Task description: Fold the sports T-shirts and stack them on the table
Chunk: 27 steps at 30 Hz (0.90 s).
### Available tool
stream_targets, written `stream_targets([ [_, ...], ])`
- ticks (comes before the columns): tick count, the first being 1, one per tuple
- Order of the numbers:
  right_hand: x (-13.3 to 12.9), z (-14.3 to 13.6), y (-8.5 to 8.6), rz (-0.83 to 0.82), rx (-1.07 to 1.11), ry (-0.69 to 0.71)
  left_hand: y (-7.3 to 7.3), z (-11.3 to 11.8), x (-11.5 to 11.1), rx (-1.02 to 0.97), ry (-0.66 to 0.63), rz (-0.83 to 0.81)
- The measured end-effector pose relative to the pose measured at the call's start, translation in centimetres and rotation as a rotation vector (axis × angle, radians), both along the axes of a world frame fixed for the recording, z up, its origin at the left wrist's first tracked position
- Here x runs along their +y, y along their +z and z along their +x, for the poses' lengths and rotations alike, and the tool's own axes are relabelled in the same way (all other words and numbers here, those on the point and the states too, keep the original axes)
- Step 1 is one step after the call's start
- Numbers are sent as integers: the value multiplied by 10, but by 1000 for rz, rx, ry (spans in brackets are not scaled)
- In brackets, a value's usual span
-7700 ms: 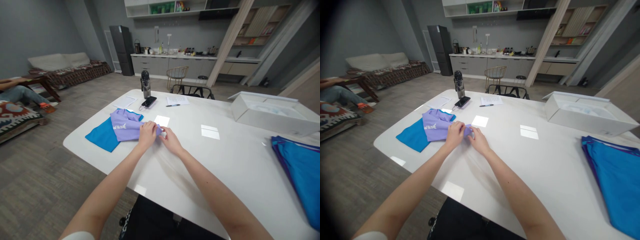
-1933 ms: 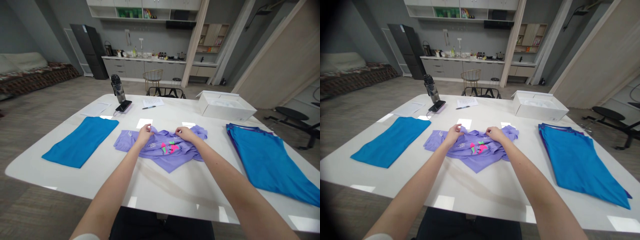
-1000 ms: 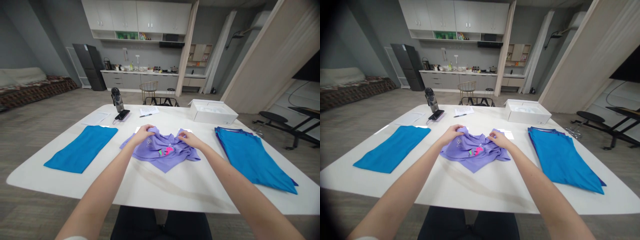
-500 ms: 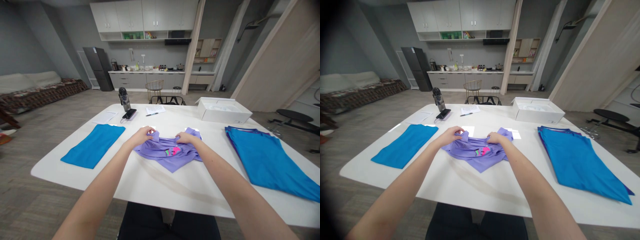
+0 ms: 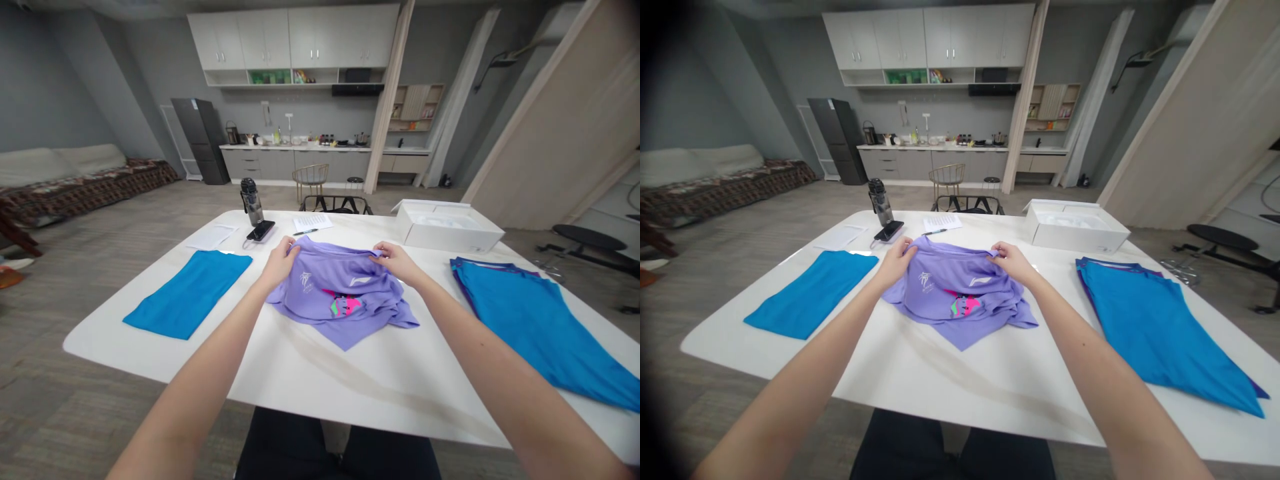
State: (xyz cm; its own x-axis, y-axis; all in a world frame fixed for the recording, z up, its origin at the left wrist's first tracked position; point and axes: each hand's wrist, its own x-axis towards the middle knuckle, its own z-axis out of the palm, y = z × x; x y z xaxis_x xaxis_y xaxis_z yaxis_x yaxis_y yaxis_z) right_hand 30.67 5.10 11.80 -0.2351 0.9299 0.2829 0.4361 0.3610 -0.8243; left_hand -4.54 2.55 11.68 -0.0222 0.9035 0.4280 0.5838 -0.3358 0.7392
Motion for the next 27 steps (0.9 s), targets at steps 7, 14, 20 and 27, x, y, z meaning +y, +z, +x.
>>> stream_targets([
  [7, -35, 9, 61, 110, -261, -136, 51, 17, -17, 56, -11, 135],
  [14, -92, 18, 149, 533, -287, -409, 136, 23, -57, 175, 8, 431],
  [20, -144, 25, 241, 952, -278, -620, 227, 33, -96, 256, 118, 668],
  [27, -112, 40, 284, 1075, -392, -651, 282, 43, -73, 337, 184, 722],
])
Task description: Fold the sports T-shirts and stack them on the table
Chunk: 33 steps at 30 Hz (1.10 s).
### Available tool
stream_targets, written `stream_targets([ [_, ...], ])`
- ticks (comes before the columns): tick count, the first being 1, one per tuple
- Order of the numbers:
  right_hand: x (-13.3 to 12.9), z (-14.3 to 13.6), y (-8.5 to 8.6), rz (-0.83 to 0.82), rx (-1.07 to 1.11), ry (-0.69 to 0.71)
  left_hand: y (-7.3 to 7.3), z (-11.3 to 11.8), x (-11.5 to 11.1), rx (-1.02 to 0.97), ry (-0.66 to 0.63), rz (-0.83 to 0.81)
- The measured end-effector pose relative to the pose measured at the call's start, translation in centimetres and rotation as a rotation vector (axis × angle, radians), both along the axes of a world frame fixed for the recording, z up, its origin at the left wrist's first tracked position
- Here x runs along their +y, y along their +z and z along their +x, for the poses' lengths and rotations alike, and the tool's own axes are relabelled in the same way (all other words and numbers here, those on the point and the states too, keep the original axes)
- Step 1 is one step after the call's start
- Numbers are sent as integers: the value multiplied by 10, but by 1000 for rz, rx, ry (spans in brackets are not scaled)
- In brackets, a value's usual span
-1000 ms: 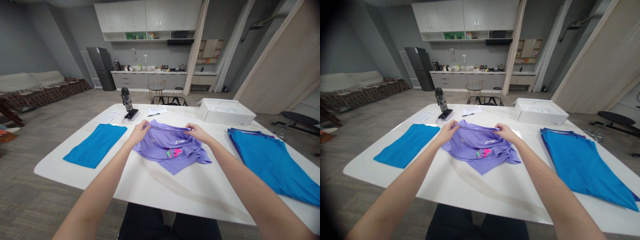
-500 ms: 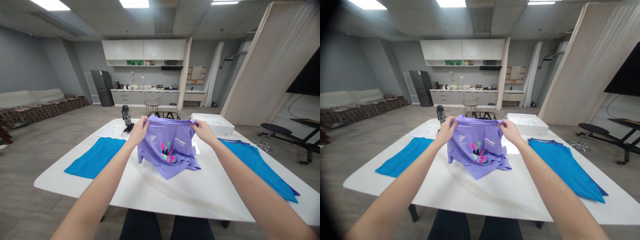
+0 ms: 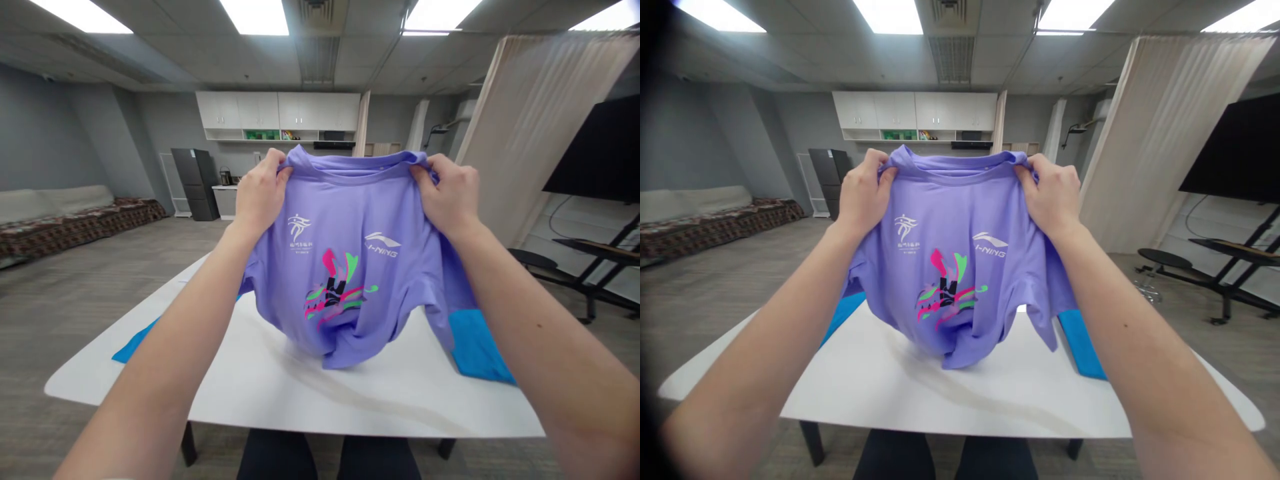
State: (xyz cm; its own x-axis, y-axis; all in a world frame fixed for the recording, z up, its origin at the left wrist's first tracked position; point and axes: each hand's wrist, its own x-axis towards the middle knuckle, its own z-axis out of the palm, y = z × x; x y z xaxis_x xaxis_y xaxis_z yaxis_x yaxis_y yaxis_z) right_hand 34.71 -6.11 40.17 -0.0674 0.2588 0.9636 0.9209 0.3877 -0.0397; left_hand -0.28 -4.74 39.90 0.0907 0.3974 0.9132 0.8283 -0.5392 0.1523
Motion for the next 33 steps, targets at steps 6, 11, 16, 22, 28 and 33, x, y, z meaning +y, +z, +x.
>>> stream_targets([
  [6, 73, -4, -99, -363, -128, -121, -89, 6, 76, 43, 36, -290],
  [11, 111, 0, -244, -817, -283, -165, -237, 2, 124, 126, -59, -622],
  [16, 130, 3, -357, -1228, -261, -201, -361, -5, 150, 182, -112, -914],
  [22, 177, -2, -397, -1305, -70, -278, -405, 0, 200, 203, -63, -1031],
  [28, 258, -3, -393, -1129, -101, -278, -400, 17, 275, 192, 96, -908],
  [33, 309, -3, -400, -1042, 12, -218, -407, 23, 312, 117, 217, -837],
])
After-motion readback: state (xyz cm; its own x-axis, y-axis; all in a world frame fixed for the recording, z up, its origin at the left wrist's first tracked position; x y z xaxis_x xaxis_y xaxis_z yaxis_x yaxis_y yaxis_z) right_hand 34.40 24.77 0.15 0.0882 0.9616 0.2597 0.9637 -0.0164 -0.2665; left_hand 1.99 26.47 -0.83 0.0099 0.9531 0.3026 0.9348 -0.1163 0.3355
